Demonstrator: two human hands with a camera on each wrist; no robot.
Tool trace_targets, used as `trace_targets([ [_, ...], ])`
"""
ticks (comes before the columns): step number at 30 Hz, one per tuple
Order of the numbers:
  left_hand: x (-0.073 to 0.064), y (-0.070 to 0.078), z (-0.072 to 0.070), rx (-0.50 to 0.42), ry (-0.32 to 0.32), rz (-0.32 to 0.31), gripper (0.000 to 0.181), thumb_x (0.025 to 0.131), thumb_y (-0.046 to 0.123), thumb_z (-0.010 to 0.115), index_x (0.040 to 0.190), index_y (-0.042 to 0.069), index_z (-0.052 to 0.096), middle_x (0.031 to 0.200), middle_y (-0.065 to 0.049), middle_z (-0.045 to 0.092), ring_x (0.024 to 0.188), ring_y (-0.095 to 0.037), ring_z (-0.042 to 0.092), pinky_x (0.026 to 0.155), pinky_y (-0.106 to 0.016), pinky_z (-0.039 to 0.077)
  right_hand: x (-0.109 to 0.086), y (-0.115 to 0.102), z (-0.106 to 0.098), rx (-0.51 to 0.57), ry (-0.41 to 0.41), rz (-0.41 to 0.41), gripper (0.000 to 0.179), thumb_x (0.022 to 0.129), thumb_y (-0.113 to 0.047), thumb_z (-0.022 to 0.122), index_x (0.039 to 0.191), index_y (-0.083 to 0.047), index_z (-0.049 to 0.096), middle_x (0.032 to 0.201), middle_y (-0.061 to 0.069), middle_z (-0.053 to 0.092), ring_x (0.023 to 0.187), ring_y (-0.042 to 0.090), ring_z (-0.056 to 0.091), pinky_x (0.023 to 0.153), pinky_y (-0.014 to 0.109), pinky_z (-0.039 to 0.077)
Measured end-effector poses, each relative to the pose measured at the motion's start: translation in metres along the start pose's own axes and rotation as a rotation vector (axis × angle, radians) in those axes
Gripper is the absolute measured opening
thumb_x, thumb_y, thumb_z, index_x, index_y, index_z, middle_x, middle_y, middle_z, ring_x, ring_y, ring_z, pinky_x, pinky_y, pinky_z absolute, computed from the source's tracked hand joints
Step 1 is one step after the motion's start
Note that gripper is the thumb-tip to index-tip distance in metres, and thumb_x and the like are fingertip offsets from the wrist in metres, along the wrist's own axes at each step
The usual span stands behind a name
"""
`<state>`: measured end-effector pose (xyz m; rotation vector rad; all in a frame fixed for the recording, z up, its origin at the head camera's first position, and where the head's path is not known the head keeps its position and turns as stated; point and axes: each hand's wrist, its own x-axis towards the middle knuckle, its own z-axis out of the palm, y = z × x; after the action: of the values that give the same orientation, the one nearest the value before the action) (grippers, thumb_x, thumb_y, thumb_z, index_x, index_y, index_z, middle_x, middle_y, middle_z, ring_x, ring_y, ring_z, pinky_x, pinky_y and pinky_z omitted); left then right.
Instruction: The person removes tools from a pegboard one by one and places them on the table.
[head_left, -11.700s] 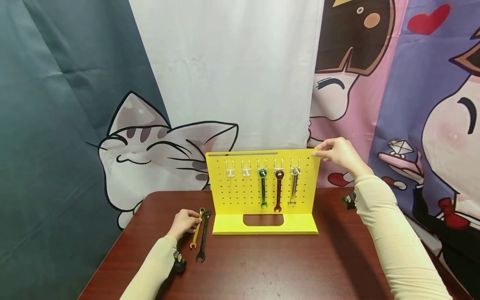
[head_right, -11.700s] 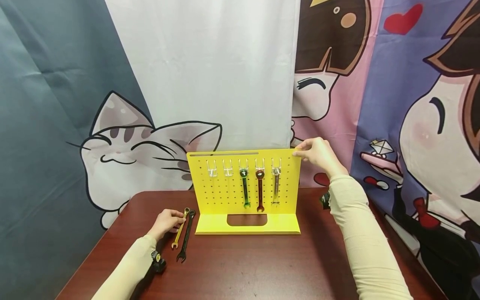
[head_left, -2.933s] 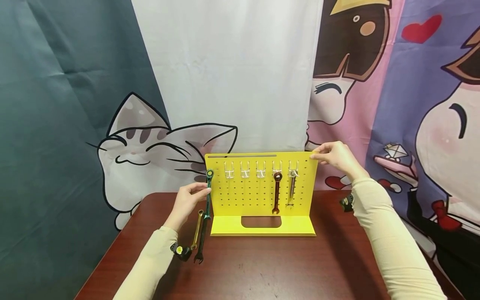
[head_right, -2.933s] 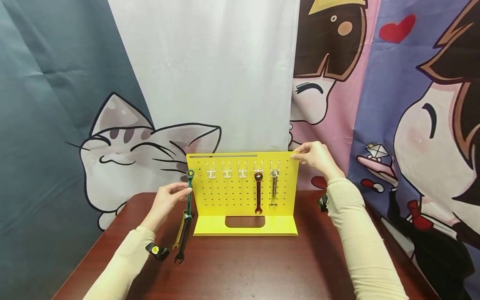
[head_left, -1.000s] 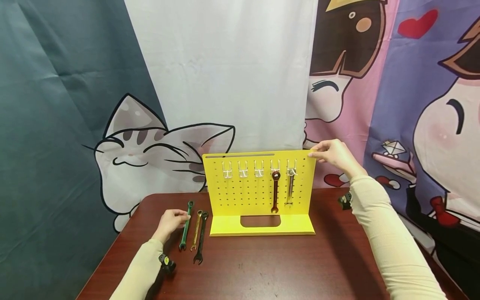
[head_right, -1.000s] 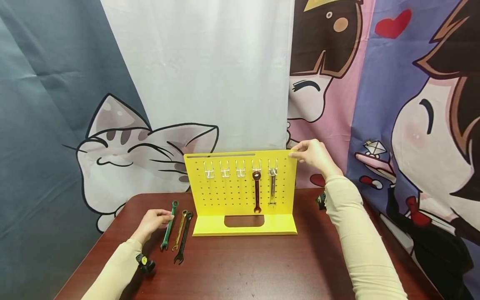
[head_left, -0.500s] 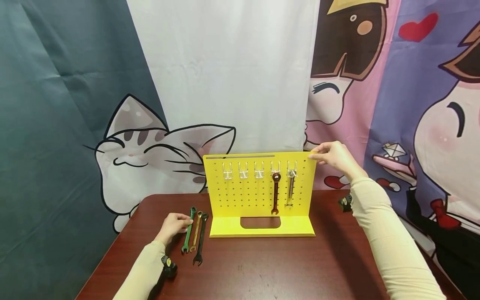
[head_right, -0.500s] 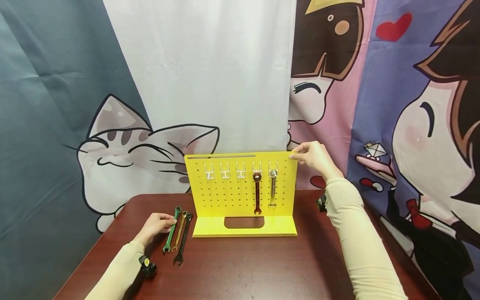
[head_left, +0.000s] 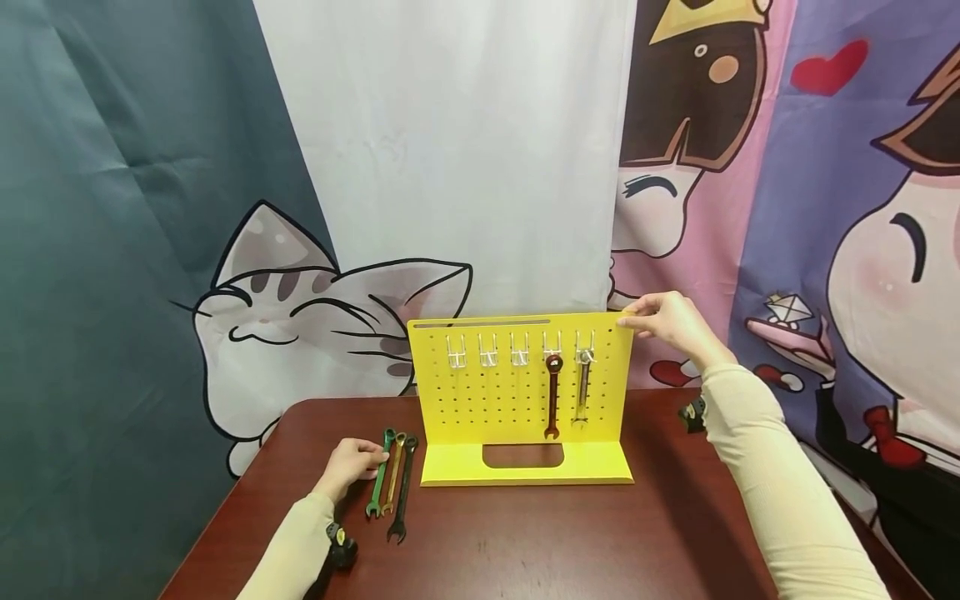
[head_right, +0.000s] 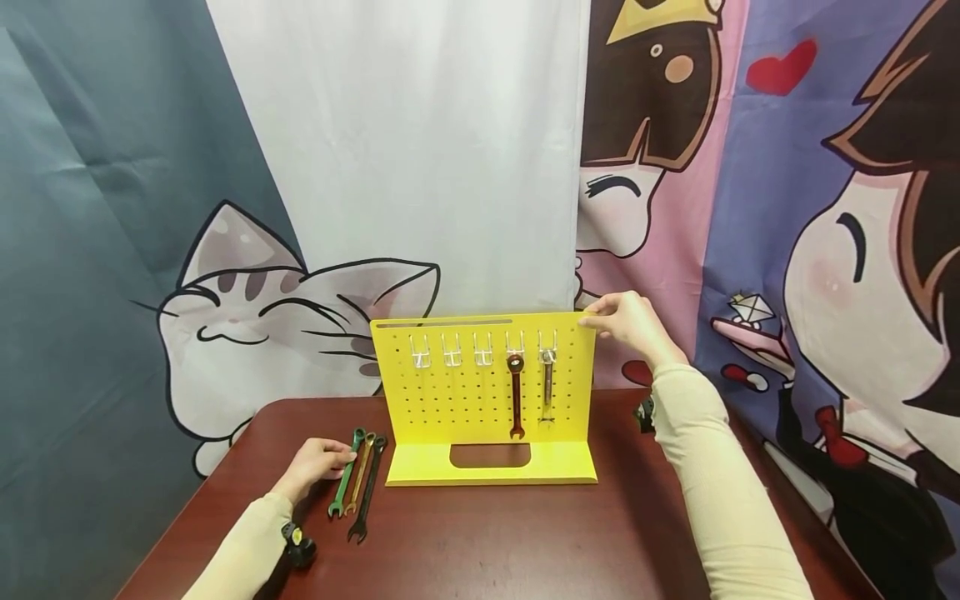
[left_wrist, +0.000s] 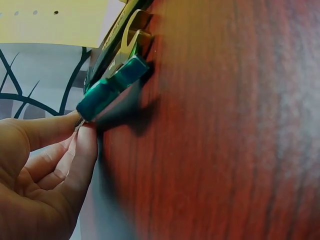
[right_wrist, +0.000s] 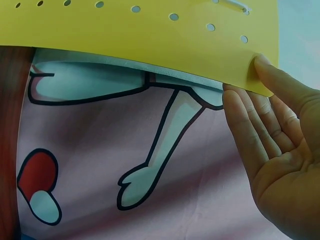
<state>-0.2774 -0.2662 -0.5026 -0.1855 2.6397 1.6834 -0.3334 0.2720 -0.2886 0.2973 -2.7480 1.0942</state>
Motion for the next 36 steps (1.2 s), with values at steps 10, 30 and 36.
trace_targets([
  [10,-0.004,0.0,0.001,0.033,0.013,0.014,0.024,0.091,0.001,0.071,0.106,-0.016,0.068,0.095,-0.02,0.069,0.069,-0.02,0.067,0.062,-0.033,0.06,0.001,0.001,0.003,0.02,0.005,-0.006,0.035,0.09,-0.03,0.079,0.109,-0.002,0.074,0.102,0.016,0.075,0.078,0.023,0.074,0.094,0.057,0.051],
  [30,-0.004,0.011,0.002,0.114,0.042,0.009,0.022,0.092,0.001,0.07,0.107,-0.015,0.07,0.101,-0.024,0.069,0.083,-0.031,0.071,0.071,-0.04,0.062,0.004,0.002,-0.001,0.011,-0.006,-0.007,0.041,0.089,-0.036,0.079,0.11,-0.001,0.073,0.103,0.015,0.075,0.077,0.02,0.075,0.091,0.052,0.053],
  [36,-0.003,0.01,0.003,0.121,0.04,0.028,0.02,0.091,0.0,0.069,0.105,-0.014,0.069,0.1,-0.023,0.068,0.084,-0.032,0.071,0.072,-0.041,0.062,0.003,0.001,0.0,0.01,-0.001,-0.003,0.04,0.089,-0.035,0.079,0.11,-0.001,0.073,0.103,0.016,0.075,0.077,0.02,0.075,0.092,0.053,0.053],
])
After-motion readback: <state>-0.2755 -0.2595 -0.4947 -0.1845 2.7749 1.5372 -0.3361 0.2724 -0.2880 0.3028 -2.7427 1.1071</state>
